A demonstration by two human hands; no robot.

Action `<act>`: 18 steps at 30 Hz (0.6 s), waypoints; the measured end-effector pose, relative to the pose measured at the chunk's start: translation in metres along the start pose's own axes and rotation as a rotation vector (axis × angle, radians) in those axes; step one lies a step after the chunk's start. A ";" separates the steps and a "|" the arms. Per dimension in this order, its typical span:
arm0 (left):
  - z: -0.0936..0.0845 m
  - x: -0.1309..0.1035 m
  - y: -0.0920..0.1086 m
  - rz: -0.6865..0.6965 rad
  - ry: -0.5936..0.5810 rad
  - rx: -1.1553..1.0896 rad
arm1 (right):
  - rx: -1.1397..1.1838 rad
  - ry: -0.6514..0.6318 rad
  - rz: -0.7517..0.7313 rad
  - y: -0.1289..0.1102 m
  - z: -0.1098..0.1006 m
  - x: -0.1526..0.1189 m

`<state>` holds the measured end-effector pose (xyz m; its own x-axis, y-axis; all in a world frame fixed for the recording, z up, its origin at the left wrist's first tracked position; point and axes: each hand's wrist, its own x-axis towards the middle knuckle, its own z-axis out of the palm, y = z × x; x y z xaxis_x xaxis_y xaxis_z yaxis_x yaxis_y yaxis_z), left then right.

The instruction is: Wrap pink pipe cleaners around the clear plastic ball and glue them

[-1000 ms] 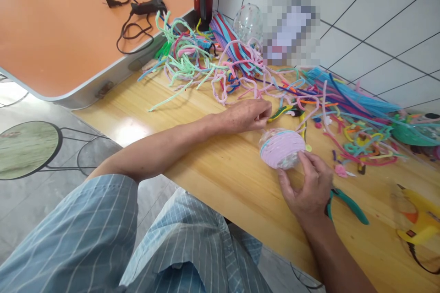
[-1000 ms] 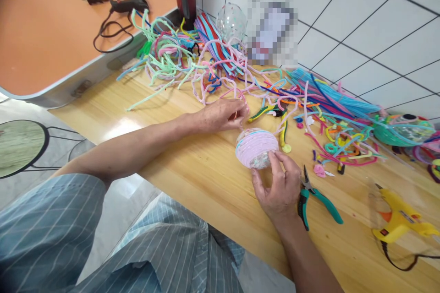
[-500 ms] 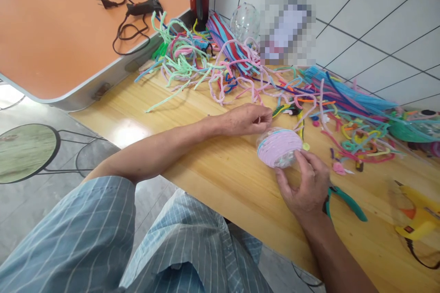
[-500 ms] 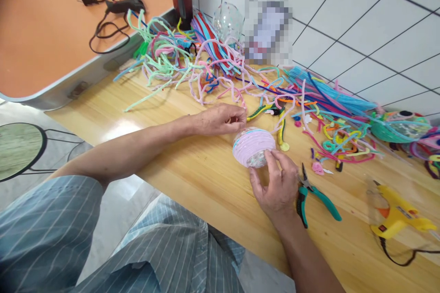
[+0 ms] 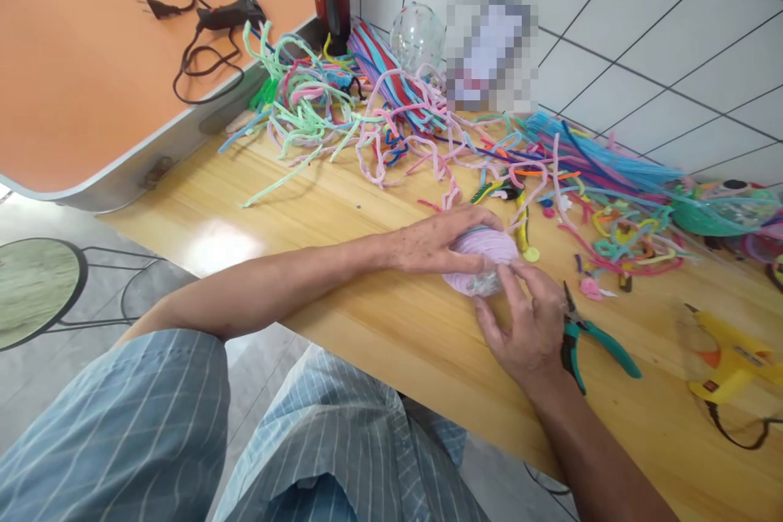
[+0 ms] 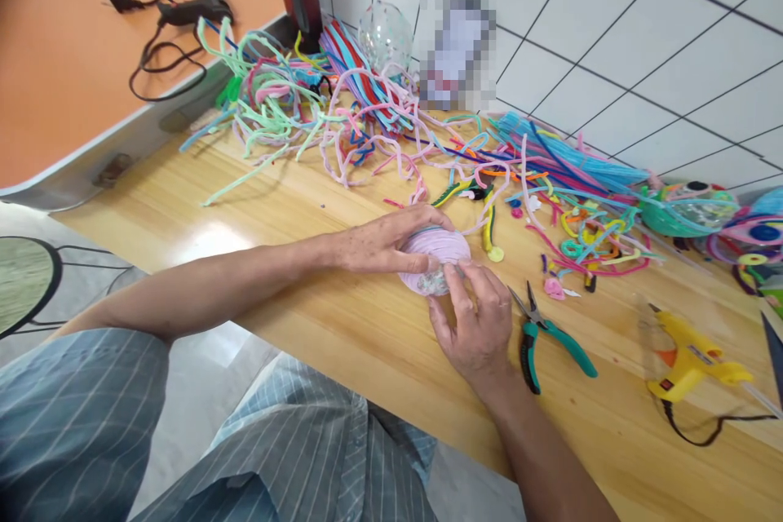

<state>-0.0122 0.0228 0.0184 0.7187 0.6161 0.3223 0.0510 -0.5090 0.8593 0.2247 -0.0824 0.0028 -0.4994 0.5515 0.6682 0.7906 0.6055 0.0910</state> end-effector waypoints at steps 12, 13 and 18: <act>-0.003 -0.003 0.010 -0.018 -0.081 -0.005 | 0.054 -0.001 0.036 -0.002 -0.002 -0.004; -0.003 -0.003 0.009 -0.014 -0.087 -0.010 | 0.053 -0.002 0.041 -0.002 -0.002 -0.004; 0.002 -0.003 0.003 0.070 -0.031 0.019 | 0.054 0.011 0.055 -0.001 -0.002 -0.004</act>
<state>-0.0126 0.0181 0.0186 0.7418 0.5602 0.3687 0.0131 -0.5618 0.8272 0.2268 -0.0863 0.0014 -0.4512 0.5785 0.6795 0.7962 0.6048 0.0138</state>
